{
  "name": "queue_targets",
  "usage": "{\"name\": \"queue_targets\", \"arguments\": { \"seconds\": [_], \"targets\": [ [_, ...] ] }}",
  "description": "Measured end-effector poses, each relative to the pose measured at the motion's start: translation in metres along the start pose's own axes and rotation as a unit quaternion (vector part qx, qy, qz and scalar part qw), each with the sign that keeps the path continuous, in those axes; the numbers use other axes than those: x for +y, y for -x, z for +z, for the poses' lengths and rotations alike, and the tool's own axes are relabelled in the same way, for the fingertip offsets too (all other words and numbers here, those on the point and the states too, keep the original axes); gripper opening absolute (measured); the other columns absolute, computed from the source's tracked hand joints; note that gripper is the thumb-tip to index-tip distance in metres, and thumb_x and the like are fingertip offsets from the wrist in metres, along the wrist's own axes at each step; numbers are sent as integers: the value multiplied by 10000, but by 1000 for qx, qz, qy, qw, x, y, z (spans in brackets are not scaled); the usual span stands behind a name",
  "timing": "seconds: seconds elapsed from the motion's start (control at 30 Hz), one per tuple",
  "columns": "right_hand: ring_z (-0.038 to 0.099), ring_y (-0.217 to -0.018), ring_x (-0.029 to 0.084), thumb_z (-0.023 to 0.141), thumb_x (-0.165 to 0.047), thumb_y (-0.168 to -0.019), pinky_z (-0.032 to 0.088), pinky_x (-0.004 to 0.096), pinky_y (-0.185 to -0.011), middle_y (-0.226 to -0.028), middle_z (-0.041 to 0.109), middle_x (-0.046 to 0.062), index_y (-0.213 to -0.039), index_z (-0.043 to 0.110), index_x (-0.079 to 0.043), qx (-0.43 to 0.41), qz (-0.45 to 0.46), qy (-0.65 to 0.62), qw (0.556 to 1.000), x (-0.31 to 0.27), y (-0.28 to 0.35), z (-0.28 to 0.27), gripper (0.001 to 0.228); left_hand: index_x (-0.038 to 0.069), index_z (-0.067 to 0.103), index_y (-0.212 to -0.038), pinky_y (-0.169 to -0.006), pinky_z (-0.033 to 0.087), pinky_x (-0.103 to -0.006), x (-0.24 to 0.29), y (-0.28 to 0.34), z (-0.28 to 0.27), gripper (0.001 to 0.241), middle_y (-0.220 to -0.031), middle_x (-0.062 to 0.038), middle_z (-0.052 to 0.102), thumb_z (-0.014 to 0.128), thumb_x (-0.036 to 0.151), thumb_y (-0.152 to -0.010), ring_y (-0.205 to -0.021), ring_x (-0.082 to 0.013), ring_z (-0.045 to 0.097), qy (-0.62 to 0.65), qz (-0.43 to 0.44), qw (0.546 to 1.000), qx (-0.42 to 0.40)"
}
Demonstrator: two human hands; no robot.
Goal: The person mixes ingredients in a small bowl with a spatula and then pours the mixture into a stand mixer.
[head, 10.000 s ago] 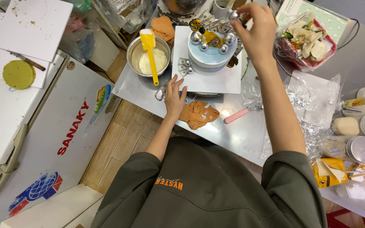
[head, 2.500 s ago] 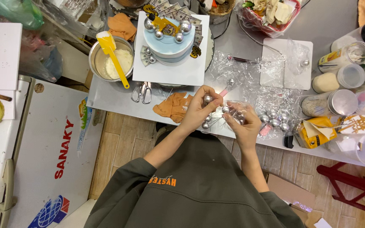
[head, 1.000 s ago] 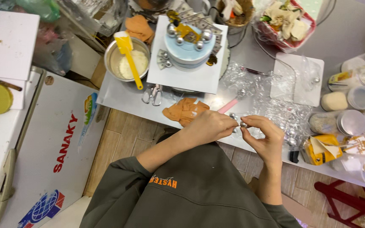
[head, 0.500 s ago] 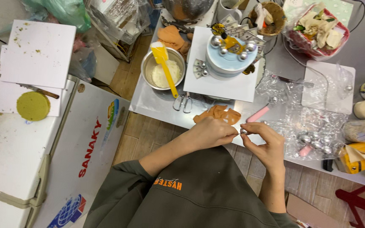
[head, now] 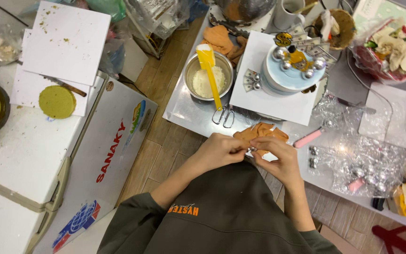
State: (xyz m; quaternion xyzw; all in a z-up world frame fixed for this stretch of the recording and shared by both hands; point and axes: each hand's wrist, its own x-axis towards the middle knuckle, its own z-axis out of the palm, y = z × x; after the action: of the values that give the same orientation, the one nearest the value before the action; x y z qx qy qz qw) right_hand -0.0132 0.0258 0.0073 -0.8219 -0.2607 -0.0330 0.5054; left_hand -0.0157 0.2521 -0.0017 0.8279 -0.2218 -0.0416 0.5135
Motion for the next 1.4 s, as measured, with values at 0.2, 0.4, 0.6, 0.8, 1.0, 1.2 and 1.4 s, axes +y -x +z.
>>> {"name": "queue_targets", "arguments": {
  "seconds": [0.2, 0.4, 0.6, 0.8, 1.0, 1.2, 1.4],
  "targets": [
    [770, -967, 234, 791, 34, -803, 633, 318, -777, -1073, 755, 111, -942, 710, -44, -81, -92, -177, 977, 6, -28, 14, 179, -39, 705, -1042, -722, 617, -292, -48, 27, -7, 192, -877, -92, 749, 686, 146, -990, -775, -158, 742, 462, -166, 866, -94],
    [770, -930, 238, 787, 49, -802, 606, 343, -764, -1045, 761, 131, -964, 724, -50, -126, -213, -232, 941, 9, -50, 19, 200, -32, 684, -1051, -716, 635, -333, -81, 58, 21, 167, -843, -94, 707, 693, 121, -984, -752, -163, 723, 594, -187, 779, -74],
    [774, -935, 273, 774, 12, -860, 651, 387, -761, -1084, 739, 184, -1044, 704, -50, 111, -136, -394, 902, 69, -26, -46, 206, -7, 700, -993, -727, 629, -285, -141, 71, 26, 154, -827, -61, 722, 683, 142, -959, -761, -150, 735, 467, -270, 841, -47],
    [704, -1091, 242, 751, 18, -971, 618, 413, -988, -1191, 648, 132, -1232, 665, -12, 296, 61, -243, 922, 142, 30, -55, 276, 30, 681, -918, -711, 598, -409, -221, 92, 19, 252, -866, -182, 767, 775, 261, -882, -844, -318, 771, -91, -296, 948, 78],
    [683, -987, 172, 816, -115, -920, 547, 308, -845, -1096, 726, 88, -1118, 755, -13, 387, 250, 83, 884, 208, 43, -30, 231, 193, 715, -1171, -818, 561, -520, -245, 67, -34, 310, -1032, -168, 747, 557, 135, -910, -953, -395, 711, -279, -294, 913, -37],
    [652, -916, 201, 833, -149, -892, 512, 336, -841, -1047, 739, 83, -1093, 782, -79, 397, 254, 165, 866, 210, 9, -10, 219, 174, 673, -1223, -856, 554, -513, -243, 43, -89, 324, -1180, -137, 718, 561, 181, -920, -998, -400, 693, -300, -294, 903, -91],
    [617, -898, 229, 851, -131, -903, 480, 374, -835, -999, 745, 74, -1084, 800, -81, 375, 236, 255, 859, 191, -13, -6, 195, 160, 668, -1250, -879, 550, -508, -262, 55, -108, 344, -1185, -144, 717, 562, 189, -924, -1030, -396, 691, -302, -301, 895, -129]
  ]
}}
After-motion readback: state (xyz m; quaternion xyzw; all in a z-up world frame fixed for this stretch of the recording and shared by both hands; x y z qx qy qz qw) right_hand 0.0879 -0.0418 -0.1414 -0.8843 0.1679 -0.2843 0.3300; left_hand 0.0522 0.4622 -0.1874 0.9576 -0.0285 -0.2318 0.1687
